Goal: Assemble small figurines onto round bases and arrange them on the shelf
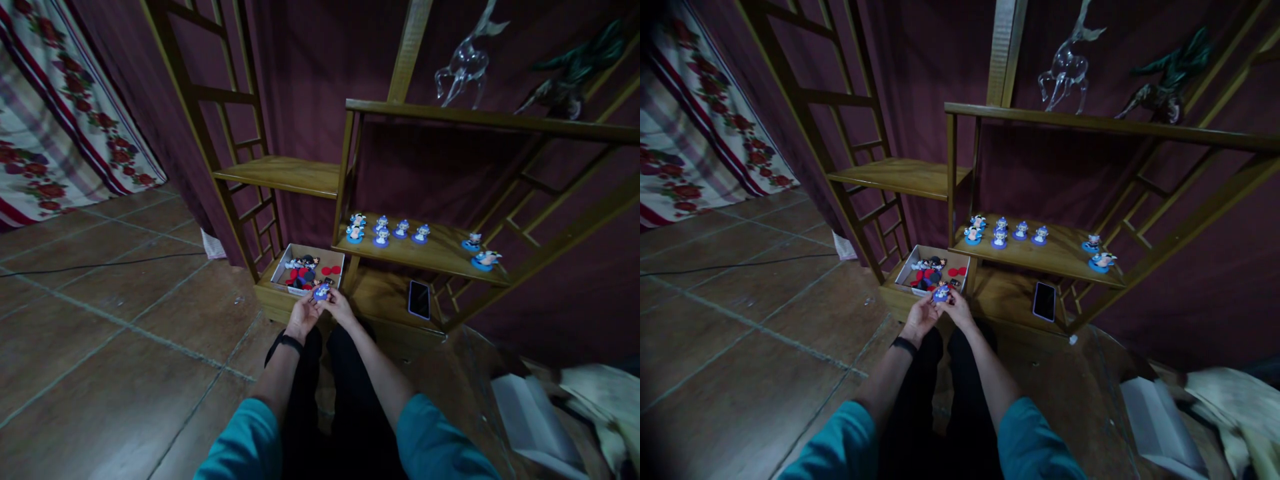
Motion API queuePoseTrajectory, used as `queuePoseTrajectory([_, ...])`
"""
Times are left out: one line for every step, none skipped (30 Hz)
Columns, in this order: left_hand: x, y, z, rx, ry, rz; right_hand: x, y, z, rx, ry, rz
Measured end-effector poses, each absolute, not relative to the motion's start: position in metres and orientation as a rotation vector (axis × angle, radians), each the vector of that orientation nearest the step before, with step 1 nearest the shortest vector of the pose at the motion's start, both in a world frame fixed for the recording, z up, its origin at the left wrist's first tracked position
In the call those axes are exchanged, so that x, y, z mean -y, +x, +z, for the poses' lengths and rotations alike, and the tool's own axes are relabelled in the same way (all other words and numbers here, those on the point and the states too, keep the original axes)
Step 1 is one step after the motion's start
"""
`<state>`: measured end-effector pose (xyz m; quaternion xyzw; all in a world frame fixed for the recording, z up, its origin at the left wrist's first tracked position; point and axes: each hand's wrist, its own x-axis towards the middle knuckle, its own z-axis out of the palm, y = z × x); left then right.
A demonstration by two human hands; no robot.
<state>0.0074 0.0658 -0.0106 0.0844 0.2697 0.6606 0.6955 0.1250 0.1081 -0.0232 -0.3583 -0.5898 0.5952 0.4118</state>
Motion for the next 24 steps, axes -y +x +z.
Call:
queuePoseTrajectory([-0.066, 0.008, -0.011, -0.598, 0.202, 1.471, -0.109, 0.125, -0.024, 1.470, -0.903, 1.494])
queuePoseTrajectory([-0.065, 0.008, -0.011, -0.598, 0.218, 1.465, -0.109, 0.124, -0.023, 1.451, -0.898, 1.495])
queuePoseTrajectory([-0.065, 0.008, -0.012, -0.601, 0.231, 1.461, -0.109, 0.124, -0.023, 1.434, -0.889, 1.499])
queuePoseTrajectory([-0.065, 0.009, -0.012, -0.605, 0.244, 1.456, -0.108, 0.123, -0.022, 1.422, -0.878, 1.504])
queuePoseTrajectory([-0.065, 0.009, -0.012, -0.609, 0.254, 1.452, -0.108, 0.123, -0.021, 1.421, -0.869, 1.510])
queuePoseTrajectory([-0.065, 0.009, -0.011, -0.612, 0.263, 1.450, -0.107, 0.123, -0.019, 1.430, -0.862, 1.514])
queuePoseTrajectory([-0.066, 0.010, -0.011, -0.615, 0.268, 1.452, -0.106, 0.123, -0.018, 1.445, -0.858, 1.517])
queuePoseTrajectory([-0.066, 0.011, -0.010, -0.616, 0.270, 1.457, -0.106, 0.123, -0.016, 1.462, -0.859, 1.515])
queuePoseTrajectory([-0.066, 0.011, -0.010, -0.618, 0.270, 1.462, -0.105, 0.123, -0.015, 1.473, -0.864, 1.506])
queuePoseTrajectory([-0.066, 0.012, -0.009, -0.621, 0.265, 1.464, -0.105, 0.123, -0.014, 1.475, -0.871, 1.494])
queuePoseTrajectory([-0.067, 0.013, -0.008, -0.627, 0.255, 1.464, -0.105, 0.123, -0.013, 1.470, -0.878, 1.480])
queuePoseTrajectory([-0.067, 0.014, -0.008, -0.634, 0.243, 1.461, -0.105, 0.124, -0.013, 1.465, -0.887, 1.466])
queuePoseTrajectory([-0.067, 0.015, -0.008, -0.641, 0.231, 1.457, -0.105, 0.124, -0.012, 1.467, -0.899, 1.449])
queuePoseTrajectory([-0.068, 0.015, -0.007, -0.647, 0.219, 1.454, -0.105, 0.125, -0.012, 1.479, -0.916, 1.426])
queuePoseTrajectory([-0.068, 0.016, -0.007, -0.652, 0.209, 1.451, -0.106, 0.125, -0.012, 1.498, -0.941, 1.393])
queuePoseTrajectory([-0.068, 0.016, -0.008, -0.655, 0.202, 1.448, -0.106, 0.126, -0.013, 1.523, -0.971, 1.352])
queuePoseTrajectory([-0.068, 0.017, -0.008, -0.657, 0.196, 1.444, -0.107, 0.126, -0.013, 1.546, -1.002, 1.309])
queuePoseTrajectory([-0.068, 0.017, -0.009, -0.660, 0.193, 1.441, -0.107, 0.127, -0.014, 1.562, -1.026, 1.273])
queuePoseTrajectory([-0.069, 0.017, -0.009, -0.664, 0.190, 1.437, -0.107, 0.127, -0.015, 1.567, -1.039, 1.253])
queuePoseTrajectory([-0.069, 0.018, -0.010, -0.668, 0.190, 1.433, -0.107, 0.127, -0.017, 1.563, -1.037, 1.251])
queuePoseTrajectory([-0.069, 0.018, -0.011, -0.672, 0.190, 1.431, -0.107, 0.127, -0.018, 1.554, -1.023, 1.266])
queuePoseTrajectory([-0.069, 0.019, -0.012, -0.674, 0.190, 1.430, -0.106, 0.127, -0.019, 1.544, -1.003, 1.290])
queuePoseTrajectory([-0.069, 0.019, -0.013, -0.675, 0.187, 1.433, -0.106, 0.127, -0.021, 1.538, -0.984, 1.319])
queuePoseTrajectory([-0.069, 0.019, -0.013, -0.675, 0.181, 1.437, -0.106, 0.127, -0.022, 1.537, -0.972, 1.345])
